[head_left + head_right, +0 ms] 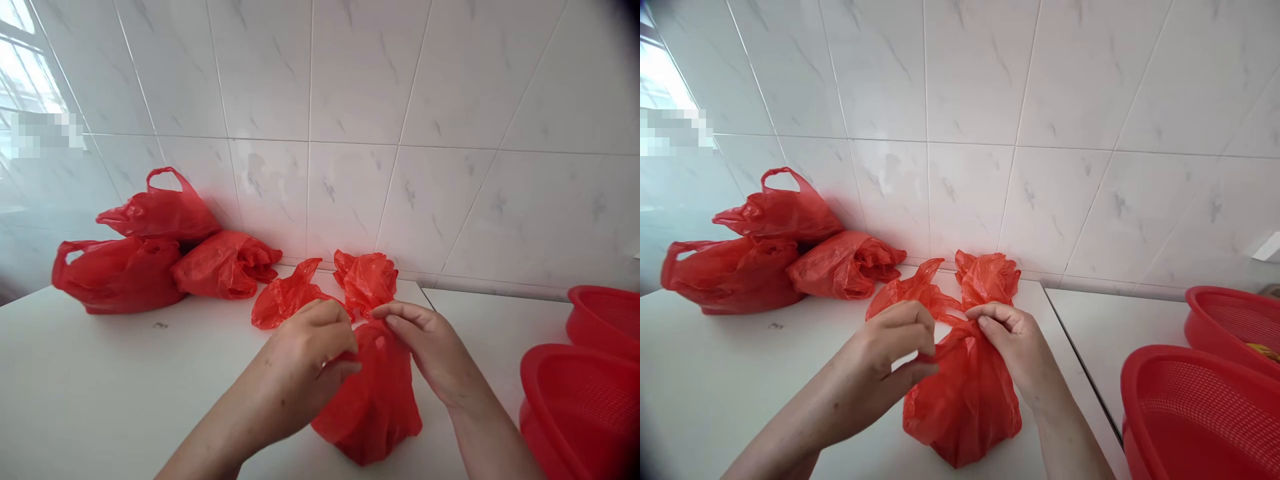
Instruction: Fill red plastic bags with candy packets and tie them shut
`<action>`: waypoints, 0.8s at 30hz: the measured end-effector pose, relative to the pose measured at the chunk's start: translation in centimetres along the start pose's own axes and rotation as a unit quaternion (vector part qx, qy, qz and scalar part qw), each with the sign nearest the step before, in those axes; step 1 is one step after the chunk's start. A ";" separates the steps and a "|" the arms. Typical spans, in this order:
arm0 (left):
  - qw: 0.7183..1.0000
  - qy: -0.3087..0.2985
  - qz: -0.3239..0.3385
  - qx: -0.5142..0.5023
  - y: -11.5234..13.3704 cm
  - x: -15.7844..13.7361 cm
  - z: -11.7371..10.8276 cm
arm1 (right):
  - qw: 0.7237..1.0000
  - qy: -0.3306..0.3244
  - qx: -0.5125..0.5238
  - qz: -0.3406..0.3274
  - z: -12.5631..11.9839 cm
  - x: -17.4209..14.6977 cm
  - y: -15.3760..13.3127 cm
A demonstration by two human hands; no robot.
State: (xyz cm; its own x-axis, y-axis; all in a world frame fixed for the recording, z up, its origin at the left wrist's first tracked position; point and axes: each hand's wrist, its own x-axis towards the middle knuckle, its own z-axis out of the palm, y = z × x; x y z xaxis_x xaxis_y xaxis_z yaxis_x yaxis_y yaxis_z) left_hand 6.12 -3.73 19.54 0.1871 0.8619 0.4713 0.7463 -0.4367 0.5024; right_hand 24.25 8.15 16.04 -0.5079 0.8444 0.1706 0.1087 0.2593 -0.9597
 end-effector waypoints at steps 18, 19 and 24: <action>0.987 -0.095 -0.100 -0.081 -2.0 -2.8 1.9 | 0.983 0.046 -0.171 0.053 1.3 3.9 7.9; 0.986 -0.121 -0.093 -0.060 -2.2 -2.7 3.0 | 0.987 0.019 -0.151 0.059 1.3 3.9 8.3; 0.974 -0.207 -0.053 0.071 -4.5 -3.0 5.0 | 0.993 -0.095 -0.054 0.052 2.3 3.4 9.3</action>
State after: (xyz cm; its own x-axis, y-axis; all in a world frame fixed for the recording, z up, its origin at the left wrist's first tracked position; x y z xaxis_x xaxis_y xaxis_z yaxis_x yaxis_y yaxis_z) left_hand 5.40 -3.07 12.22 0.3237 0.9433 0.0736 0.8509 -0.3242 0.4134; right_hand 21.57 12.32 7.16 -0.6406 0.7677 0.0166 0.2552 0.2333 -0.9383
